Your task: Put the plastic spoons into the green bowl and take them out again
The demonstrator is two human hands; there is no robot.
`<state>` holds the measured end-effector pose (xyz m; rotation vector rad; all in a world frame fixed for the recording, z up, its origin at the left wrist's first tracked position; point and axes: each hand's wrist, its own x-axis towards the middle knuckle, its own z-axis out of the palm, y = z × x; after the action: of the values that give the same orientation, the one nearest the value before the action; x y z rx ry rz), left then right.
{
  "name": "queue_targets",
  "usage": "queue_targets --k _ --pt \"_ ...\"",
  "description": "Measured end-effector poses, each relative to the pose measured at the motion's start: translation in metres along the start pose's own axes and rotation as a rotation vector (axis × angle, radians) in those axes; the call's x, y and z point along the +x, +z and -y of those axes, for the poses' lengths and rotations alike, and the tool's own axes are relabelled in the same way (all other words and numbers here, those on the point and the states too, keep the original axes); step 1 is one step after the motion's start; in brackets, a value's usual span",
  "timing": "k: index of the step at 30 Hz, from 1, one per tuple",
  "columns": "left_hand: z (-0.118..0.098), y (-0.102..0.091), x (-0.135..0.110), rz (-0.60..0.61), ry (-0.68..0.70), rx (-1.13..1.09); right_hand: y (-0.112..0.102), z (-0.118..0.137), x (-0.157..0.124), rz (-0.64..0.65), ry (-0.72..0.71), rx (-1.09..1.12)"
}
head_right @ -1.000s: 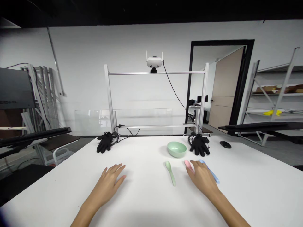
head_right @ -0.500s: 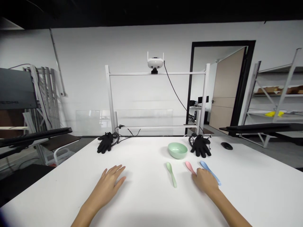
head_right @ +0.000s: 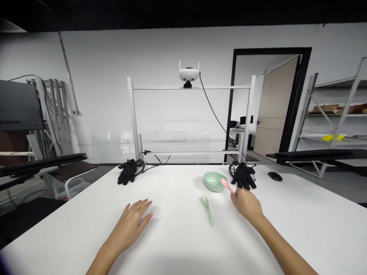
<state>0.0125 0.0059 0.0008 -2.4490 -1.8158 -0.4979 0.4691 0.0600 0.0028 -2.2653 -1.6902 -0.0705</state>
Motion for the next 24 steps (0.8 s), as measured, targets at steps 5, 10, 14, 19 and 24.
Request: queue_targets --k 5,10,14,19,24 --pt "-0.001 0.001 0.001 0.0 0.007 -0.004 -0.016 0.028 0.034 -0.008 -0.019 0.031" --pt "0.0 0.002 0.001 0.01 -0.003 -0.003 -0.009 0.047 0.068 0.063 0.046 0.065" --pt "0.003 0.005 -0.001 -0.007 0.009 -0.014 0.005 0.051 0.084 0.091 0.077 0.055" --pt "0.005 0.005 -0.002 0.013 -0.009 -0.006 0.02 0.053 0.094 0.114 0.105 0.064" --pt "0.004 0.002 -0.003 0.011 -0.012 -0.008 0.029 0.053 0.101 0.115 0.134 0.091"
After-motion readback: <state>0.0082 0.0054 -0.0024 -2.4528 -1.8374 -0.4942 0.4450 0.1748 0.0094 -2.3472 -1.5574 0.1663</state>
